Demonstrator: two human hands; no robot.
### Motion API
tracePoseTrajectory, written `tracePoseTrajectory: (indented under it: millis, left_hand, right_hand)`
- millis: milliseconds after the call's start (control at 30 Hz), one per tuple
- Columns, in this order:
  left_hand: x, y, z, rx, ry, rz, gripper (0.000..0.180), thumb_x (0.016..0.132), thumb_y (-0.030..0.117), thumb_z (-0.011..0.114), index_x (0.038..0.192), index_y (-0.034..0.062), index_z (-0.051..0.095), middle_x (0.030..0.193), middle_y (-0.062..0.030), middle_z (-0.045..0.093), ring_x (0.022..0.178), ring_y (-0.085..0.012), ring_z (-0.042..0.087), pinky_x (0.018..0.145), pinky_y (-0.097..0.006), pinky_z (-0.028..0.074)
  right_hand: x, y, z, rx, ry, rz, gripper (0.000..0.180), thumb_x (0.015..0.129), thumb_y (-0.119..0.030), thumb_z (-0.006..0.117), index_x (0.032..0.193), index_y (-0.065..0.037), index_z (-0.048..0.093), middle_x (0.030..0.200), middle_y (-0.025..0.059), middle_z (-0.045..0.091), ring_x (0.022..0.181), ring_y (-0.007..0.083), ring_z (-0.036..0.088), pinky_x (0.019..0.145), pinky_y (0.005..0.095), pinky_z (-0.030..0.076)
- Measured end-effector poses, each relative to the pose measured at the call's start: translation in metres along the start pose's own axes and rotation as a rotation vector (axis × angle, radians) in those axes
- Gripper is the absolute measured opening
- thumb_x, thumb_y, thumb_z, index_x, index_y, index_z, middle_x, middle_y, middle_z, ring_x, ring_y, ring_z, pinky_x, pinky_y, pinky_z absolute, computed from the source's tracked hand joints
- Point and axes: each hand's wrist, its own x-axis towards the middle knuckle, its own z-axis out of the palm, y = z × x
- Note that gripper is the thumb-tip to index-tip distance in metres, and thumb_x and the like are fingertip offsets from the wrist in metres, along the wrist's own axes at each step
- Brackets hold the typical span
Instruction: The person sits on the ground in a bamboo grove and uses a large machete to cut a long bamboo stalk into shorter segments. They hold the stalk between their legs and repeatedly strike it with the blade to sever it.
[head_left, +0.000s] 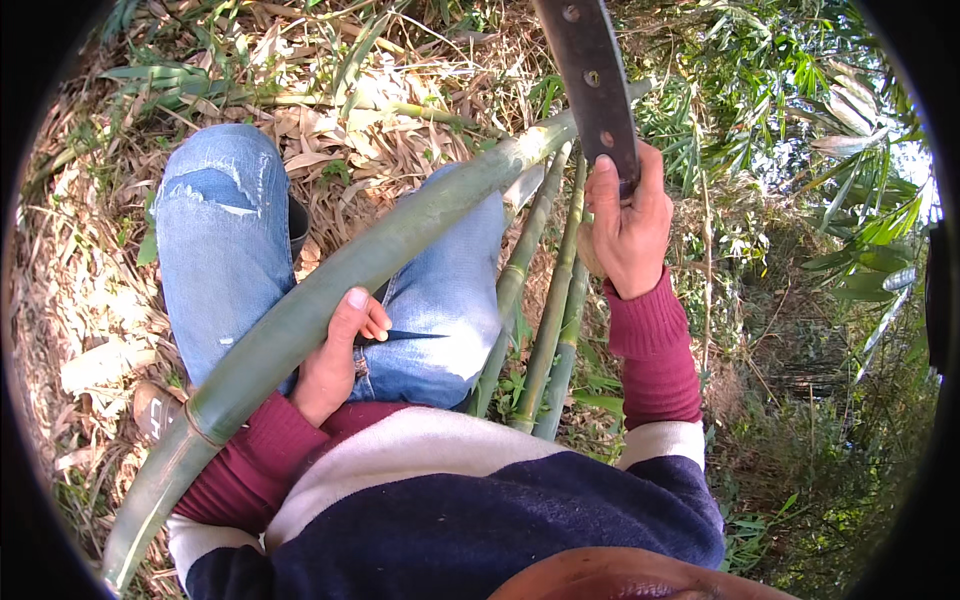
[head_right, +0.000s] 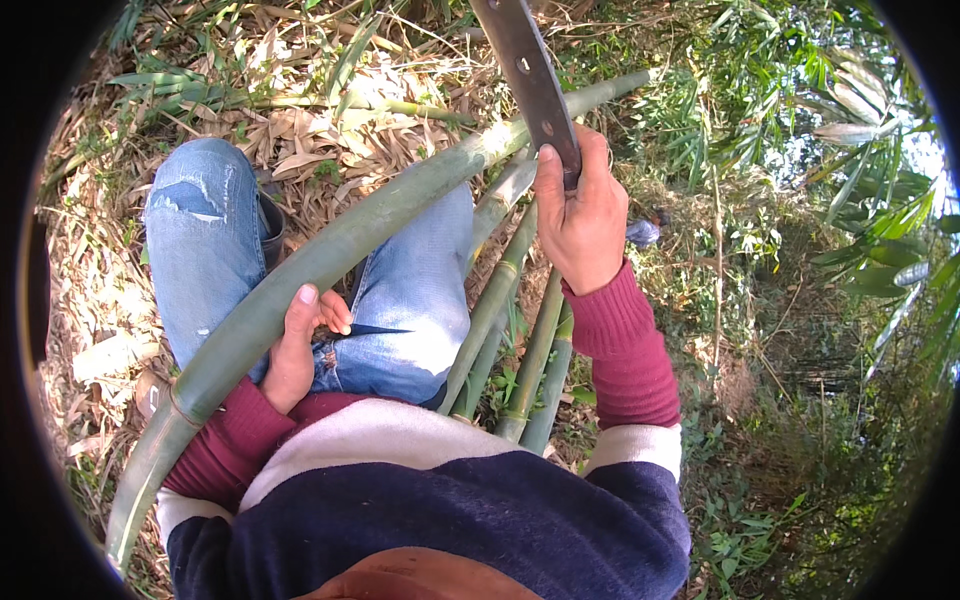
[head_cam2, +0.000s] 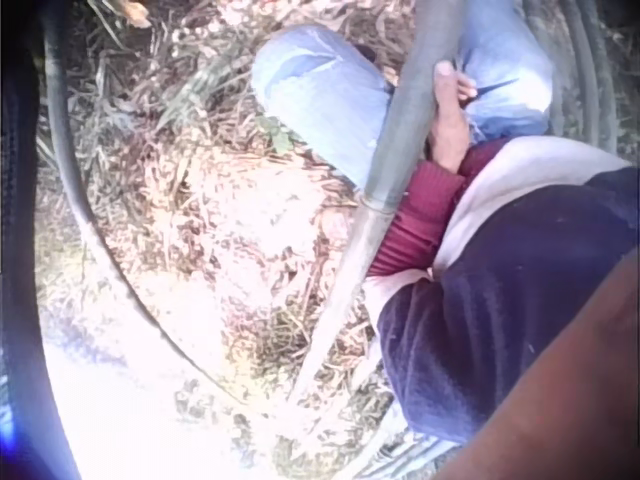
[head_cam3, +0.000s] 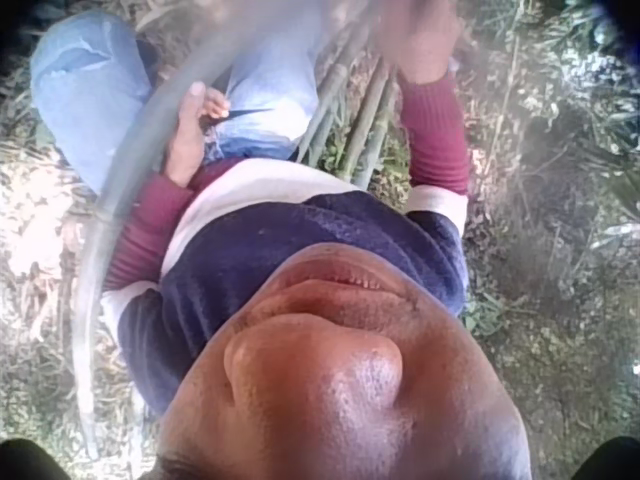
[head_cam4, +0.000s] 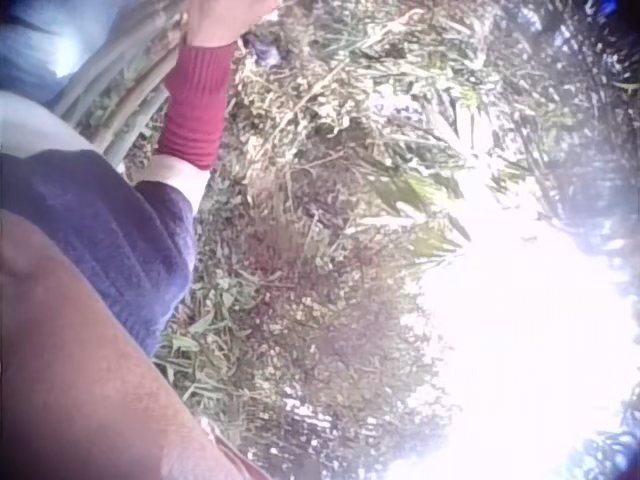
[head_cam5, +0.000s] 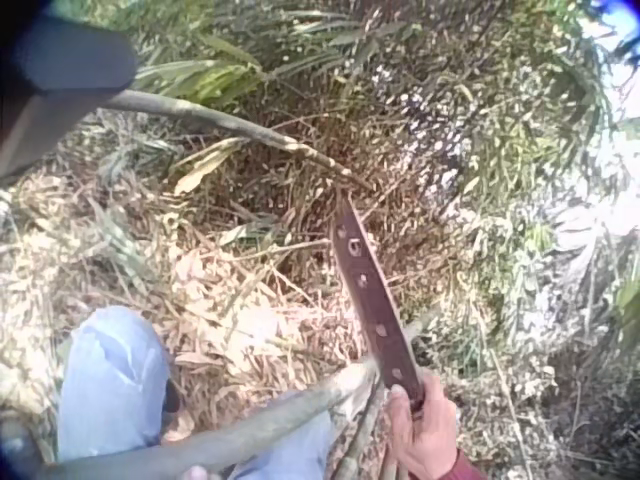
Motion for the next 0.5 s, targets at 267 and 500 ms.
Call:
tracePoseTrajectory:
  millis: [267, 500]
  left_hand:
    - [-0.004, 0.007, 0.004, -0.009, -0.006, -0.065, 0.045, 0.107, 0.041, 0.053, 0.097, -0.0005, 0.067, 0.08, -0.0075, 0.067, 0.073, -0.0141, 0.064, 0.071, -0.029, 0.051]
    - [-0.002, 0.002, 0.003, -0.004, -0.013, -0.042, 0.05, 0.109, 0.044, 0.049, 0.093, 0.0, 0.065, 0.079, -0.009, 0.067, 0.071, -0.0149, 0.065, 0.069, -0.029, 0.052]
  right_hand:
    - [-0.031, 0.055, 0.026, -0.636, -0.345, -0.101, 0.021, 0.101, -0.025, 0.057, 0.116, -0.01, 0.055, 0.083, 0.0189, 0.068, 0.069, 0.0396, 0.071, 0.059, 0.0526, 0.056]
    - [-0.004, 0.018, 0.011, -0.427, -0.271, 0.051, 0.021, 0.1, -0.021, 0.06, 0.117, -0.008, 0.056, 0.082, 0.0212, 0.07, 0.069, 0.0427, 0.069, 0.059, 0.0537, 0.053]
